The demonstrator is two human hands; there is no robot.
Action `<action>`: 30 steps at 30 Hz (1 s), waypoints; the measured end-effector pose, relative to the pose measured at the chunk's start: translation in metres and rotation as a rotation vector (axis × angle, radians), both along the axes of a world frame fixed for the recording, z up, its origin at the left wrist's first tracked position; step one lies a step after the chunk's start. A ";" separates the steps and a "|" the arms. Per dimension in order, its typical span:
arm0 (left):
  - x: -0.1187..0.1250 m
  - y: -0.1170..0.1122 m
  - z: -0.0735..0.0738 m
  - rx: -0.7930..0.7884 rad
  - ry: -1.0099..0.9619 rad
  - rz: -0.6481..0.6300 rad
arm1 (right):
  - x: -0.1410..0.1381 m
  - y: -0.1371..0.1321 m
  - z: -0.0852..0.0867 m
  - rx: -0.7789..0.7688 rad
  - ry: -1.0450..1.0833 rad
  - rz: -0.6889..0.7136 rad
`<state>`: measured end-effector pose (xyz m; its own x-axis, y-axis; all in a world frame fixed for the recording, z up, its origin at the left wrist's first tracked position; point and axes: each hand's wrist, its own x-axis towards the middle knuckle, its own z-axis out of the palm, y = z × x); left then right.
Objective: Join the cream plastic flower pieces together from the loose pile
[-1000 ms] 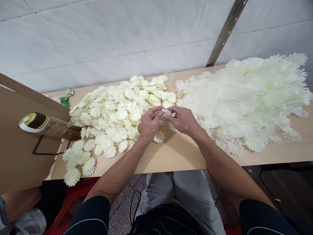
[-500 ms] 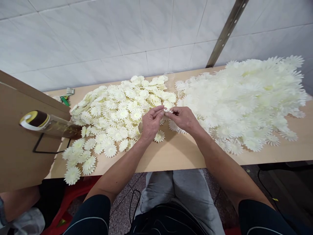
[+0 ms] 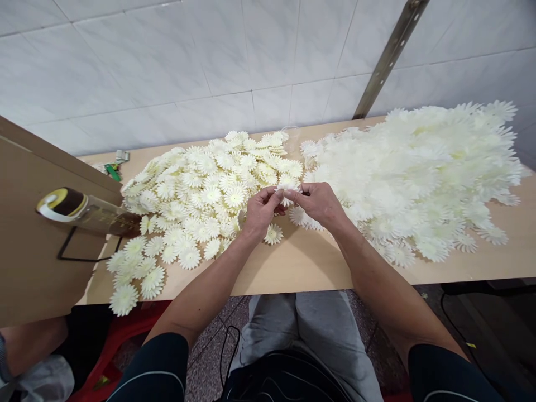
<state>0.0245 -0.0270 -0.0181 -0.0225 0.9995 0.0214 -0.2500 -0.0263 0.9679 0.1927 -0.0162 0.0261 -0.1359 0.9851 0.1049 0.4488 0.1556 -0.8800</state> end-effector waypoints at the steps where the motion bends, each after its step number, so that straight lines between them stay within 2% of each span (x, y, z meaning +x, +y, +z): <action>1: 0.000 0.000 0.001 -0.002 0.010 0.025 | 0.001 0.000 0.001 -0.025 0.016 0.024; 6: -0.001 0.001 0.001 0.029 0.023 0.147 | 0.008 -0.002 0.005 -0.159 0.089 0.165; 10: -0.003 0.004 0.002 0.050 0.005 0.217 | 0.015 -0.001 0.007 -0.150 0.119 0.210; 16: -0.005 0.003 0.007 0.085 0.014 0.184 | 0.021 0.001 0.007 -0.110 0.204 0.213; 20: -0.005 0.002 0.008 0.066 0.015 0.176 | 0.029 0.003 0.006 -0.045 0.101 0.088; 24: -0.004 0.000 0.008 0.033 0.025 0.151 | 0.042 0.006 0.002 0.250 -0.214 -0.136; 27: -0.002 -0.003 0.007 0.035 0.054 0.144 | 0.045 0.006 0.002 0.428 -0.274 -0.301; 28: -0.001 -0.004 0.007 0.043 0.069 0.150 | 0.043 0.004 0.003 0.440 -0.256 -0.308; 30: 0.001 -0.007 0.006 0.069 0.110 0.168 | 0.035 -0.001 0.007 0.381 -0.190 -0.216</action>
